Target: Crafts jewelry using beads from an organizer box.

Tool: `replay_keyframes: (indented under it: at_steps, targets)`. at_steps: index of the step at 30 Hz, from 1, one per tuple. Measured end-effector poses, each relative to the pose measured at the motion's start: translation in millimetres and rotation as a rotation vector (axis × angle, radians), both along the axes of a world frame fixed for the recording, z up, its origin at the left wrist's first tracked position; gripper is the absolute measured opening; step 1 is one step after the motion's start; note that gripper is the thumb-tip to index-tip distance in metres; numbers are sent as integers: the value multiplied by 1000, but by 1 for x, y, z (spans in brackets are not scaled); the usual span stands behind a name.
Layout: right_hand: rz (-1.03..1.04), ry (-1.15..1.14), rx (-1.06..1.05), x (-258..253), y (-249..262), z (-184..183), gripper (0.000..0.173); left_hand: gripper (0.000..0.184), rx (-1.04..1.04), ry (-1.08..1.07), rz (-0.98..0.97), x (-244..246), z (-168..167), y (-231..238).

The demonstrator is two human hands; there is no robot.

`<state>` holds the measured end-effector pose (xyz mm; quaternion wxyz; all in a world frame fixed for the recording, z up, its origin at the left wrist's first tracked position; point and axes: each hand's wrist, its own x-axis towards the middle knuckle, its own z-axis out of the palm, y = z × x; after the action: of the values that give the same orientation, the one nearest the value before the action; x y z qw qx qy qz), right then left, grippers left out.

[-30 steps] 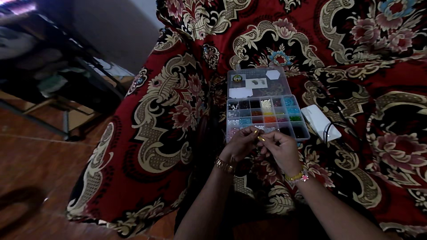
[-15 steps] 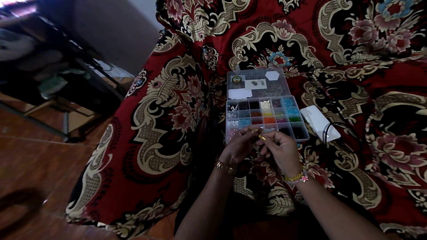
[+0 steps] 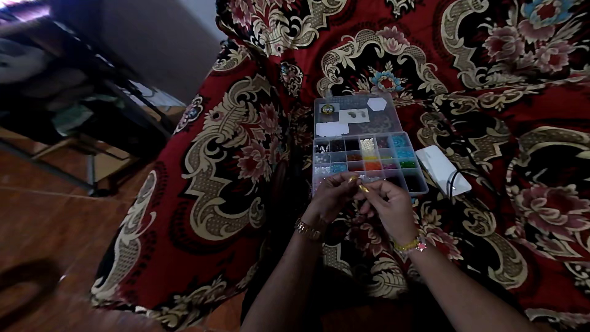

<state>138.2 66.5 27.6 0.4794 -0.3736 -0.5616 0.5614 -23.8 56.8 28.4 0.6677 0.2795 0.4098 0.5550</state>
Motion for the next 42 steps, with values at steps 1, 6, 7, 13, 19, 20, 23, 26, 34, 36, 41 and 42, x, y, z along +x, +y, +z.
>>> replay_keyframes:
  at_steps: [1, 6, 7, 13, 19, 20, 23, 26, 34, 36, 41, 42]
  targets:
    - [4, 0, -3, 0, 0, 0, 9, 16, 0, -3, -11, 0, -1, 0]
    - [18, -9, -19, 1, 0, 0, 8, 17, 7, -23, -52, -1, -2, 0]
    - [18, -8, -21, 1, 0, 0, 8, 17, 7, -22, -57, -1, -3, 0]
    - [29, -3, -46, 1, 1, 1, 8, 16, 32, -9, -79, -2, -8, 1]
    - [37, -2, -92, 1, 0, 3, 9, 18, 52, 80, -94, -1, -4, 1]
    - [38, 1, -95, 1, 0, 3, 9, 18, 65, 86, -100, -1, -4, 1]
    - [38, 5, -98, 1, 0, 3, 9, 18, 97, 109, -101, -3, -5, 2]
    - [37, 0, -108, 1, 1, 3, 9, 18, 121, 131, -92, -3, -6, 3]
    - [36, -7, -109, 1, 1, 3, 9, 16, 186, 196, -102, -5, -6, 4]
    - [36, -12, -109, 1, 1, 3, 9, 16, 192, 200, -105, -5, -6, 4]
    - [39, -25, -106, 1, 2, 3, 9, 16, 183, 230, -122, -6, -4, 4]
    - [39, -27, -106, 1, 2, 3, 9, 16, 183, 241, -124, -7, -3, 4]
